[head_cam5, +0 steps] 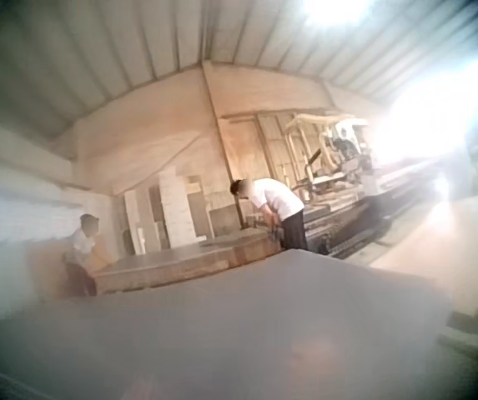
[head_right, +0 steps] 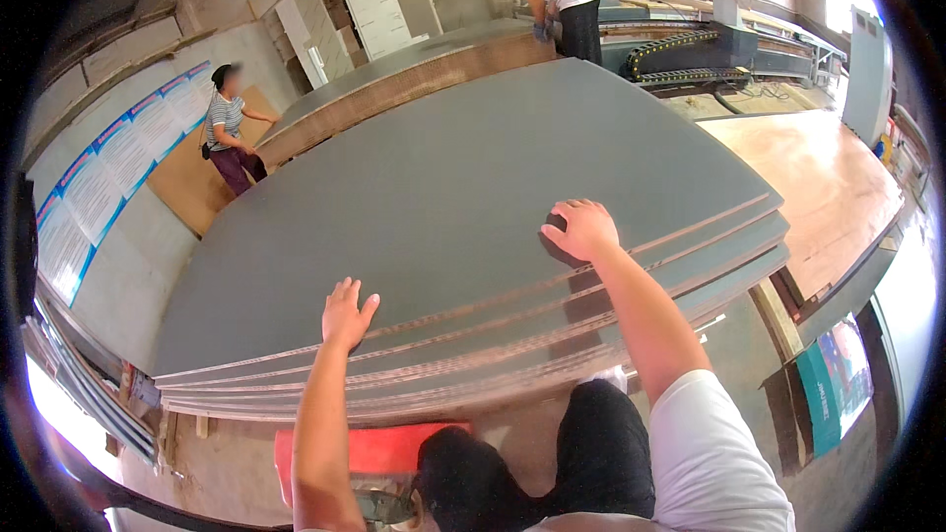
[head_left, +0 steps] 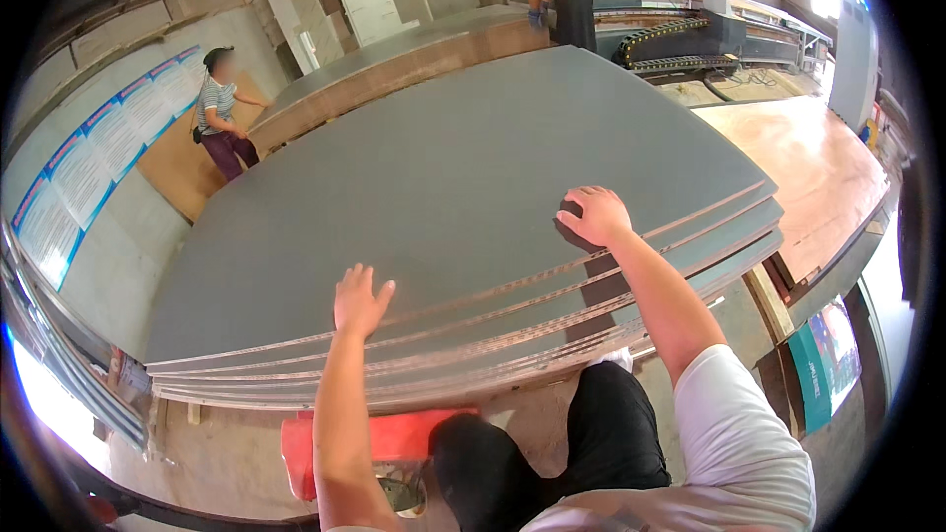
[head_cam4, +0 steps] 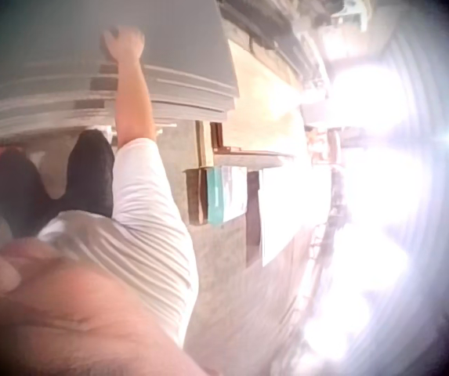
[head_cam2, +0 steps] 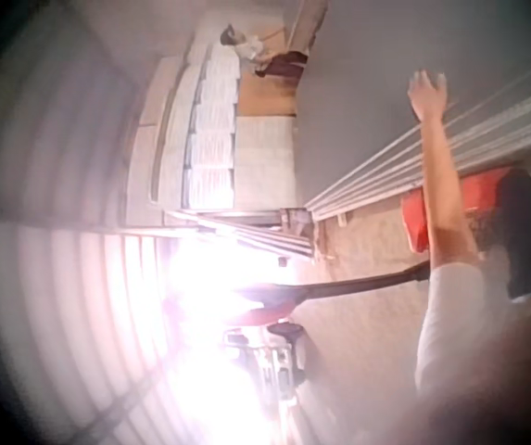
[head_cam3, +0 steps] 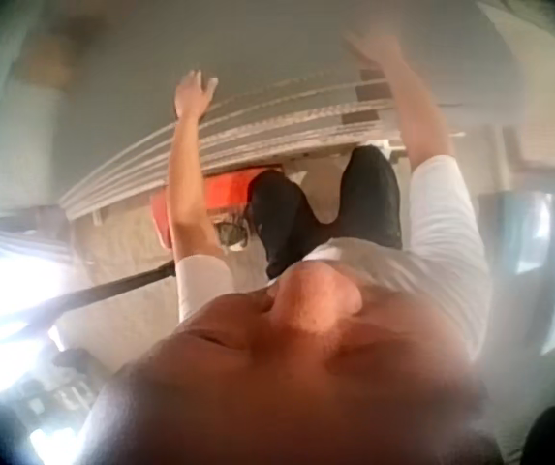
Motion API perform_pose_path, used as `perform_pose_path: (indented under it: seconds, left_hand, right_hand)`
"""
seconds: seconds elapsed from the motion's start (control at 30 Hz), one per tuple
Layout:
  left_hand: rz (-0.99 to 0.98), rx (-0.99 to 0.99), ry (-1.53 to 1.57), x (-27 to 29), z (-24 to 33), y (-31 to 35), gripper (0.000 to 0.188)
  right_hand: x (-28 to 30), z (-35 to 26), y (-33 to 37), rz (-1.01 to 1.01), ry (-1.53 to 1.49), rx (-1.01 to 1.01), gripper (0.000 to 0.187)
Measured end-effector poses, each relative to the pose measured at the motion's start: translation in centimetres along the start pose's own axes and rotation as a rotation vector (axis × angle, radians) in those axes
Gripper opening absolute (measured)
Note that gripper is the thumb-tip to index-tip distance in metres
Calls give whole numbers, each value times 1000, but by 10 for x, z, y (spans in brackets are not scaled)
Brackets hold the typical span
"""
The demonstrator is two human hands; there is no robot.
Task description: The person stacks large grey boards onto a red pallet jack in a workshop. They align the boards by hand and then use the pallet jack to lift and move the stack.
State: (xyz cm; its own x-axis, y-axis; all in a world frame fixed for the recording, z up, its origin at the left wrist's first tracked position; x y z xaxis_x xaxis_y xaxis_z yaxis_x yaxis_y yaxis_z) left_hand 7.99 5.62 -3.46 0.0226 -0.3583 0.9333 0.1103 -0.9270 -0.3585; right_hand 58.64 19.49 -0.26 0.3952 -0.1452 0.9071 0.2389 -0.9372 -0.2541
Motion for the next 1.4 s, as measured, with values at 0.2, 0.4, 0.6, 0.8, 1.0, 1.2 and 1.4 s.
perform_pose_path:
  seconds: [0.2,0.4,0.6,0.8,1.0,1.2,1.4]
  left_hand:
    - [16,-35,178,15,5,18,50]
    - [114,18,237,11,10,16,40]
    - [27,-69,184,21,8,16,52]
    - [-187,-332,44,42,11,18,85]
    - [-209,-375,46,37,5,14,98]
    - [-226,-384,56,32,2,0,100]
    - [-227,-297,46,5,-25,-45,95]
  right_hand:
    - [5,-4,4,-28,-6,-16,54]
    - [15,-7,1,-106,45,17,64]
    - [11,-7,10,-255,99,205,98]
    - [19,-14,39,-290,212,386,108]
    - [8,-9,39,-269,318,419,110]
    - [10,-13,24,-281,297,444,109]
    - [-26,-20,-39,-299,251,381,104]
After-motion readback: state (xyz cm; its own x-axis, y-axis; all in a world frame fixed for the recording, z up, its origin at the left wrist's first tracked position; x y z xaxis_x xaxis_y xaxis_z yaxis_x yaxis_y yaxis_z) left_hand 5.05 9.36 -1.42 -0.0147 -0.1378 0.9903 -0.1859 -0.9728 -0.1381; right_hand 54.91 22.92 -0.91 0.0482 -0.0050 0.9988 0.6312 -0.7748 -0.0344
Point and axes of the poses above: each hand's wrist, its own y-axis away from the middle knuckle, its own x-axis out of the back of the hand, z = x × y, the point moved 1 cm from there along -y, towards the middle knuckle, and after that the axes turned 3 degrees about -z, right-handed, at the moved point
